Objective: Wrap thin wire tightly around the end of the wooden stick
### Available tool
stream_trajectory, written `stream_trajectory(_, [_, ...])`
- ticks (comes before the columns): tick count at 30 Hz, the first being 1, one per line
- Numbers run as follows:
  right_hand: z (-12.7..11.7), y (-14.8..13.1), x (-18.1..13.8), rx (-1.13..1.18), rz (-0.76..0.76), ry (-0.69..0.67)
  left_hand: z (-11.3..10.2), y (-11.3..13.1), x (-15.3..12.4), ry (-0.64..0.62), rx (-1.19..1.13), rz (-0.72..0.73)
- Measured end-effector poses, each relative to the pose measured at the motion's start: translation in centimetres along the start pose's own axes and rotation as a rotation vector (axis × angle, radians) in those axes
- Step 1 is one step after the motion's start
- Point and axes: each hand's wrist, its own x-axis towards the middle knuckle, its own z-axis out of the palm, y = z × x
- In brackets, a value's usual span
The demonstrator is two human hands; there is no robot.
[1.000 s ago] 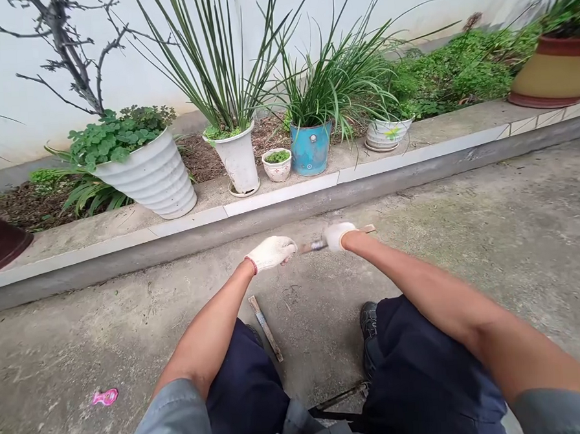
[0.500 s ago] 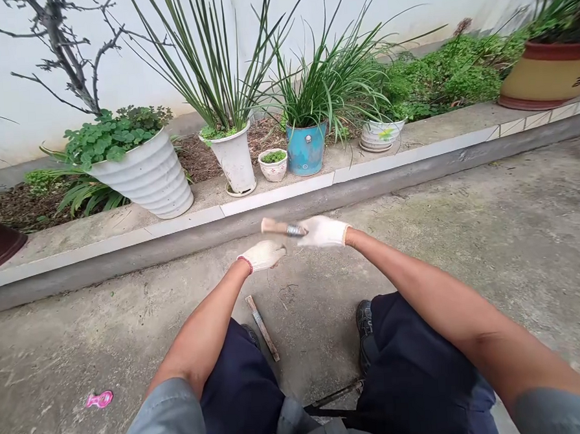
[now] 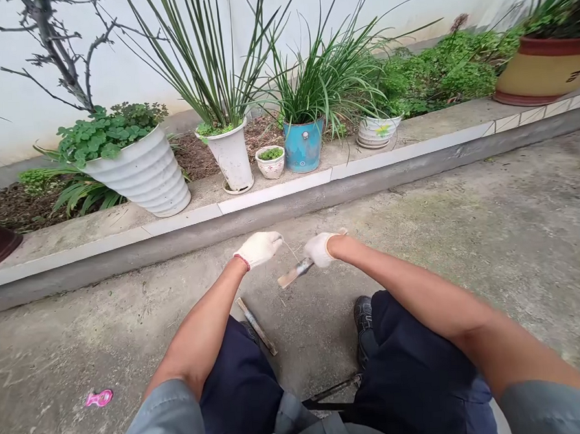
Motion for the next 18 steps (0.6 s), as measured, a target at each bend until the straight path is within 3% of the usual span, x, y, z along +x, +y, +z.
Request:
stream_trajectory(3, [-0.6,-0.9,-1.1,0.048,-0.145,-0.041,0.1,0.0,-0.1,-0.009,0.106,0.029])
stream_trajectory(6, [-2.5,0.2,-1.5,0.097,-0.164,0.127,0.4,0.6,-0.3,-0.091,0.148,0.046])
stream_trajectory(9, [-4.1,2.6,-0.8,0.153,0.023,0.343,0.6,1.3,-0.6,-0.141,-0.035,0.036])
stream_trajectory(11, [-4.5,4.4,-0.3,0.163,0.172,0.417,0.7,1.6,-0.7,-0.181,-0.178,0.018])
stream_trajectory(14, [-4.0,6.3,0.1,0.129,0.298,0.384,0.9,1.7,-0.6,-0.232,-0.218,-0.003])
stream_trajectory(18, [-2.3,6.1,0.1,0.075,0.321,0.194,1.2,1.3,0.0,-0.176,-0.212,-0.023])
